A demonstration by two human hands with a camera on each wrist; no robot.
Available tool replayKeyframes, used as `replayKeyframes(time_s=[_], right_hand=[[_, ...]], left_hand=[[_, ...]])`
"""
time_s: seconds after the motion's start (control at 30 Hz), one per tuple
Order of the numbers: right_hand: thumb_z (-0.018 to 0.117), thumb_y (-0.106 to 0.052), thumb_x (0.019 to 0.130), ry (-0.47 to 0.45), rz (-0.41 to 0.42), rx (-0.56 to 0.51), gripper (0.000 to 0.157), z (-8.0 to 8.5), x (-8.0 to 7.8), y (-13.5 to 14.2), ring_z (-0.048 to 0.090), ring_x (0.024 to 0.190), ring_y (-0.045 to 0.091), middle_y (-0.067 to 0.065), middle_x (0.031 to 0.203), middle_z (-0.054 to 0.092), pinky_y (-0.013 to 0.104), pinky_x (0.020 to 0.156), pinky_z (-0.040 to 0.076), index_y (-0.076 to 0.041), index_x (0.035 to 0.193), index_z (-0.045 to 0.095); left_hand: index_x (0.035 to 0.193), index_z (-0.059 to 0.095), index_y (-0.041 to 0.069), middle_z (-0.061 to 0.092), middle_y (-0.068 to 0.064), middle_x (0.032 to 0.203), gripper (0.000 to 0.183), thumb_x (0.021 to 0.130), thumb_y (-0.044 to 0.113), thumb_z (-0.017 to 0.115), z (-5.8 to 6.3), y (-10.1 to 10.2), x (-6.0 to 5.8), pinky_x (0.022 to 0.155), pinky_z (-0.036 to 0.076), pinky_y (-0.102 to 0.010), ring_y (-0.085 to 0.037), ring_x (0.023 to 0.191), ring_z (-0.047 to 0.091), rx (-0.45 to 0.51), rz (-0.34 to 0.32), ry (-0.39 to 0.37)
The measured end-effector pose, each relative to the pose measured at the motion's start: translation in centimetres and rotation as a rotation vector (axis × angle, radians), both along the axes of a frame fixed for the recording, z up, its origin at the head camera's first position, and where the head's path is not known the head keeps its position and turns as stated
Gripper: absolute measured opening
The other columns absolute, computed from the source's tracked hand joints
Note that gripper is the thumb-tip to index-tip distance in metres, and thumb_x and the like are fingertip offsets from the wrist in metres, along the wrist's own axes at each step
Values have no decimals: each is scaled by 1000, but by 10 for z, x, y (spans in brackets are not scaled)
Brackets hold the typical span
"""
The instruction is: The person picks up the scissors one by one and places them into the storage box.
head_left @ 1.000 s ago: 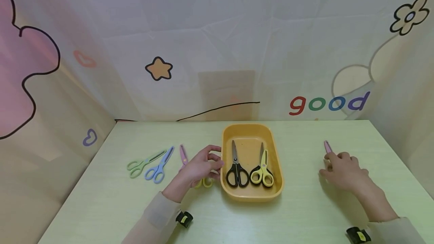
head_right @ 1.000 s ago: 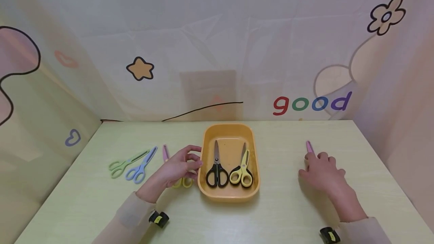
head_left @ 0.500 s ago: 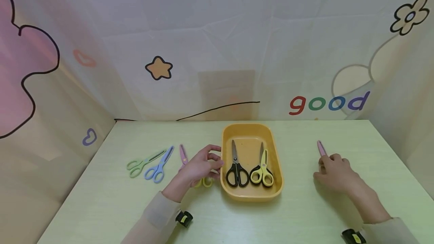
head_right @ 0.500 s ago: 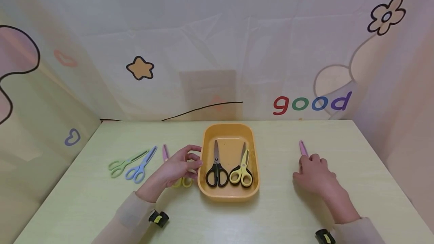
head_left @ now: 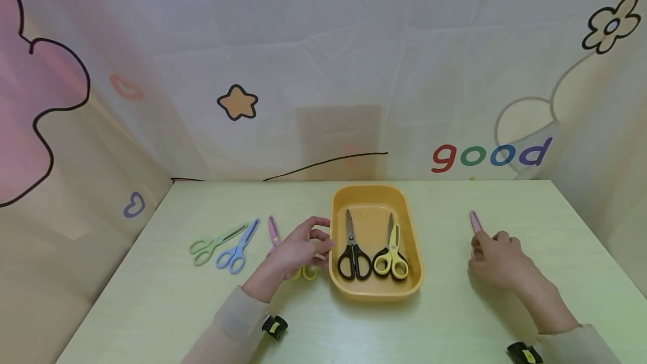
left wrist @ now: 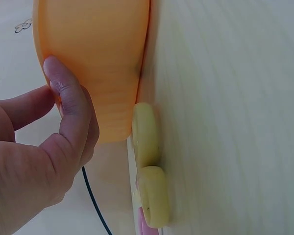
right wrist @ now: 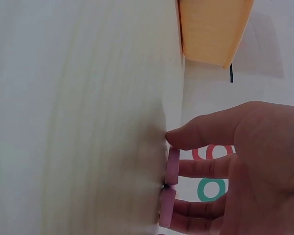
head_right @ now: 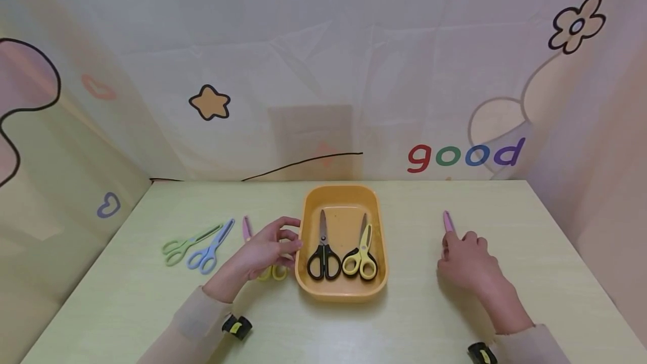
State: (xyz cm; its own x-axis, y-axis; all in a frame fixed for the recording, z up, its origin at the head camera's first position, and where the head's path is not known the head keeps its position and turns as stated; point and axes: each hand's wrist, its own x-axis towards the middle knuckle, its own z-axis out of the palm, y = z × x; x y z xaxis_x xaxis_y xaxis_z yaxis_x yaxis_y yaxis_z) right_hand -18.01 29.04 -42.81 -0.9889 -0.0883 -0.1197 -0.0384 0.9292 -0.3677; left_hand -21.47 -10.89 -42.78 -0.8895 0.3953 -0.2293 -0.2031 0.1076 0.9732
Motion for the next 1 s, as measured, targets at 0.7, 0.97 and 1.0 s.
replayKeyframes(time_s=[0.7, 0.97, 1.0], right_hand=[[74, -25, 87, 34, 20, -28, 36, 10, -2, -11, 48, 82, 35, 20, 91, 50, 40, 62, 43, -2, 111, 61], [73, -27, 87, 143, 22, -19, 32, 17, 4, -31, 48, 87, 41, 22, 95, 50, 43, 62, 45, -5, 107, 60], [73, -27, 87, 152, 22, -19, 32, 18, 5, -34, 48, 88, 42, 22, 96, 50, 44, 62, 45, -5, 107, 60]], left_hand=[[145, 40, -3, 55, -15, 107, 47, 102, -3, 59, 0, -1, 0, 68, 61, -33, -22, 79, 64, -8, -9, 9], [145, 40, -3, 55, -15, 106, 47, 102, -3, 59, 1, 0, 0, 69, 61, -34, -21, 78, 63, -10, -7, 4], [145, 40, -3, 55, -15, 106, 47, 102, -3, 59, 1, 0, 1, 69, 61, -34, -21, 78, 63, -10, -6, 4]])
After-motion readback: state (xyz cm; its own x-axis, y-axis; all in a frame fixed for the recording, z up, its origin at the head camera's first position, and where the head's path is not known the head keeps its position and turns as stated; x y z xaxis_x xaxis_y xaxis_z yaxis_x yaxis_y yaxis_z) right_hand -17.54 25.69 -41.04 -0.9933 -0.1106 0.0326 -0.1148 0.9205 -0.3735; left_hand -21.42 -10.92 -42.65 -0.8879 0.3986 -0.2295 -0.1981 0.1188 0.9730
